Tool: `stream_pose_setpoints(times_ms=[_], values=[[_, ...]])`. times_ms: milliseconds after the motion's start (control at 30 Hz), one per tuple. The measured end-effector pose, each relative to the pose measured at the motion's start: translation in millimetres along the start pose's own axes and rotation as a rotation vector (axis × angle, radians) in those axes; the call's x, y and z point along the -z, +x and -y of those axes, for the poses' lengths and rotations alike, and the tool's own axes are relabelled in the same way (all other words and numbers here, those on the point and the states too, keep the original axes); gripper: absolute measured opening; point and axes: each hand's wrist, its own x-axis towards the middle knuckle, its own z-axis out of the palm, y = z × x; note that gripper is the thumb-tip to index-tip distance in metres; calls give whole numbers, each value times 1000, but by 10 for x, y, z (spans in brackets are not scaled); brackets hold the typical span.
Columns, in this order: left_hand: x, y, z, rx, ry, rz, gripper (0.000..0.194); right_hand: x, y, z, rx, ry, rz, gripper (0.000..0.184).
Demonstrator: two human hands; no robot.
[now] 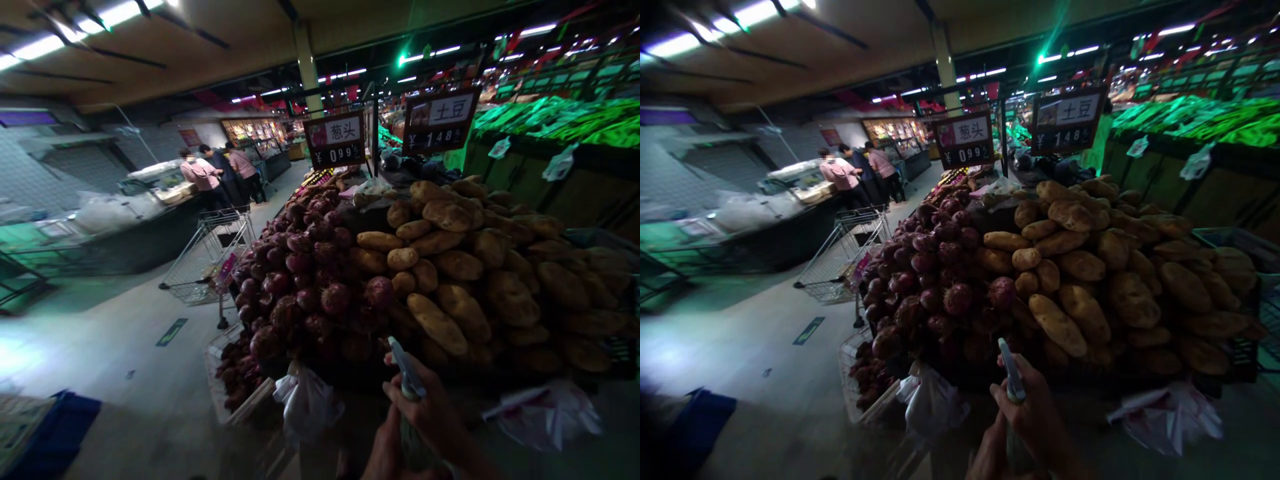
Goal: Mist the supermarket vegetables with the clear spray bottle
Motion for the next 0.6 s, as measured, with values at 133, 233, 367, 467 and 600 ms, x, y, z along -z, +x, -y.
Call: stream_pose_setpoints(times_ms=[133, 233, 367, 467, 600], values=[[72, 200, 159, 275, 181, -134, 71, -43, 129, -81, 59, 17, -61, 33], [191, 379, 63, 221, 251, -154, 63, -21, 288, -22, 138, -5, -89, 27], [386, 559, -235, -68, 186, -15, 70, 93, 438, 110, 266, -147, -163, 24], [479, 655, -391, -224, 203, 54, 87, 193, 498, 158, 336, -299, -218, 26], [519, 735, -485, -103, 248, 81, 79, 228, 563, 168, 407, -382, -239, 19]])
